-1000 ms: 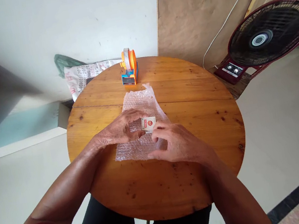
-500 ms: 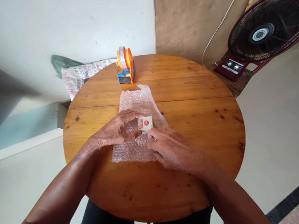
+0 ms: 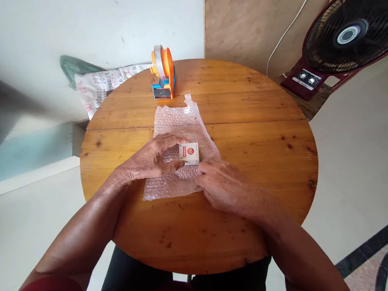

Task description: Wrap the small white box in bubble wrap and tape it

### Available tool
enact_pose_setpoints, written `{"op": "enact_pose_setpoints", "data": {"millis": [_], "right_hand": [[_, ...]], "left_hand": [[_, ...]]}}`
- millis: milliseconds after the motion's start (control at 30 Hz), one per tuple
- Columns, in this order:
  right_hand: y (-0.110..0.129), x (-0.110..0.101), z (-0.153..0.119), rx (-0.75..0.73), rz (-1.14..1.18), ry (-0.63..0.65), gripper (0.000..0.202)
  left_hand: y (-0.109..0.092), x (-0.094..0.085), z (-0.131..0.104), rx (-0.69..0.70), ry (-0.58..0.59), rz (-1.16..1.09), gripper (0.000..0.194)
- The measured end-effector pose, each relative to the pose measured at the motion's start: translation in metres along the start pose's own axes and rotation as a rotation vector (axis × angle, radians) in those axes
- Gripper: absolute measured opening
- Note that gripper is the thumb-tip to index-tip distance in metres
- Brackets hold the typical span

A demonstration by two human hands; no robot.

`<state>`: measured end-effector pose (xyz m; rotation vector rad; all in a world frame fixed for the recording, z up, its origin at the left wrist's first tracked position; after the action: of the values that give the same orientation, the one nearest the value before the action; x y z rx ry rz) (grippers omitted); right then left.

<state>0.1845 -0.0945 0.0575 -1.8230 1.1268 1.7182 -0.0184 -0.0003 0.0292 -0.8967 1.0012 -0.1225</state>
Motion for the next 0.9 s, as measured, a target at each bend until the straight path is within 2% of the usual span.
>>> {"op": "enact_pose_setpoints", "data": {"millis": [200, 367, 500, 633, 733, 900], "right_hand": [[-0.006, -0.008, 0.002, -0.01, 0.164, -0.237, 0.024], [-0.013, -0.007, 0.006, 0.146, 0.356, -0.416, 0.016], [-0.017, -0.007, 0.006, 0.292, 0.509, -0.469, 0.013], [-0.02, -0.007, 0.007, 0.349, 0.575, -0.476, 0.014], [-0.022, -0.008, 0.008, 0.361, 0.564, -0.48, 0.019], [-0.026, -0.008, 0.01, 0.289, 0.514, -0.552, 0.024]], "left_hand": [[0.002, -0.001, -0.001, -0.038, -0.03, -0.121, 0.046], [-0.004, -0.007, -0.003, -0.132, -0.009, -0.237, 0.047], [-0.011, -0.016, -0.005, -0.129, 0.012, -0.368, 0.051], [-0.01, -0.016, -0.005, -0.077, 0.013, -0.284, 0.044], [-0.006, -0.009, -0.004, -0.079, -0.032, -0.217, 0.032], [-0.005, -0.002, -0.004, -0.114, -0.058, -0.28, 0.012]]}}
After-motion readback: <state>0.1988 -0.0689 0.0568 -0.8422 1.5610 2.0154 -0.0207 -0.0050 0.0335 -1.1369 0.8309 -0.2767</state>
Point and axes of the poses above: each hand's wrist, its own z-axis towards the middle knuckle, its own x-axis out of the palm, y = z × x, the point moved 1 cm from there along z, towards the middle knuckle, and after that the axes turned 3 degrees about -z, right-handed, at the moved point
